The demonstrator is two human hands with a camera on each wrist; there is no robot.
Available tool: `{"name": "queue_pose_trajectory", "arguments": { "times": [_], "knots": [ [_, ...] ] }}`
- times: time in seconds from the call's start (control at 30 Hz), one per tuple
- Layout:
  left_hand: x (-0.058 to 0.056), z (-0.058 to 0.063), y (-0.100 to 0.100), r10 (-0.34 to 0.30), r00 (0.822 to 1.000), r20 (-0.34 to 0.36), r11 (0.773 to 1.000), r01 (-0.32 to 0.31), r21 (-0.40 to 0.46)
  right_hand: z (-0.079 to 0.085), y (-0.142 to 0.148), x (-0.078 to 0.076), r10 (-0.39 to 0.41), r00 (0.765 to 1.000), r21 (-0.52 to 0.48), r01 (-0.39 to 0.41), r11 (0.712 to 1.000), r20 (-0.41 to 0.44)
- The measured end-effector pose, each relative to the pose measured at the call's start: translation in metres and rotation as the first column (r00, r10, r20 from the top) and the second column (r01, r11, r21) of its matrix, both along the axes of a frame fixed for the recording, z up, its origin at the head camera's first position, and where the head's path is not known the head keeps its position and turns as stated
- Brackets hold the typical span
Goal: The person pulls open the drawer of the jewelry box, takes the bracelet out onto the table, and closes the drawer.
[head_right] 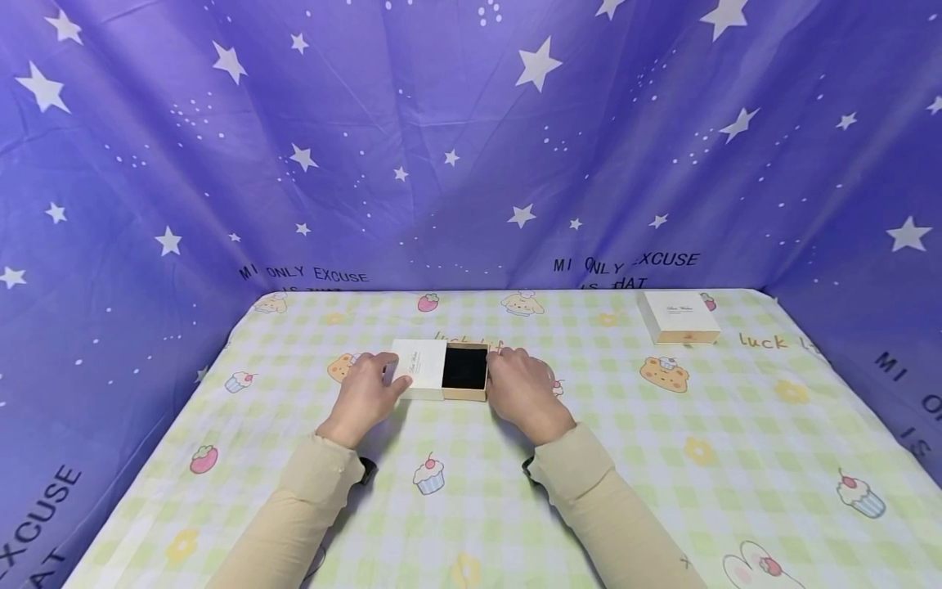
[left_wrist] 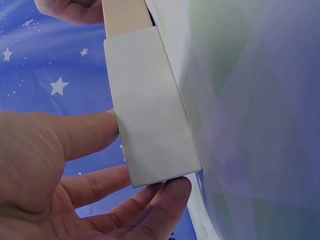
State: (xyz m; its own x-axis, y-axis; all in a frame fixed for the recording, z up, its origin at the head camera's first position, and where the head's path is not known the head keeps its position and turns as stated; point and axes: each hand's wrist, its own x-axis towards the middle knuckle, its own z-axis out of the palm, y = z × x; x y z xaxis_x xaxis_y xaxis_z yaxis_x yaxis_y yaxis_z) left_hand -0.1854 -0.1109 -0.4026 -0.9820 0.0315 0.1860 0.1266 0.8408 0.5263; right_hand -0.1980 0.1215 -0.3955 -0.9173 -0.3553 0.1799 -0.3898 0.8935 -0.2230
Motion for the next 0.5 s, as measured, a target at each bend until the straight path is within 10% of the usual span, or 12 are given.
{"name": "queue_pose_trajectory", "arguments": {
  "times": [0.5],
  "knots": [
    [0.0002, 0.0006, 0.0006, 0.003, 1.0, 0.001, 1.0, -0.003, -0.008, -0.0015, -0.0033, 0.0007, -0.015, 1.0, 0.048, 0.014, 0.999, 0.012]
  ]
}}
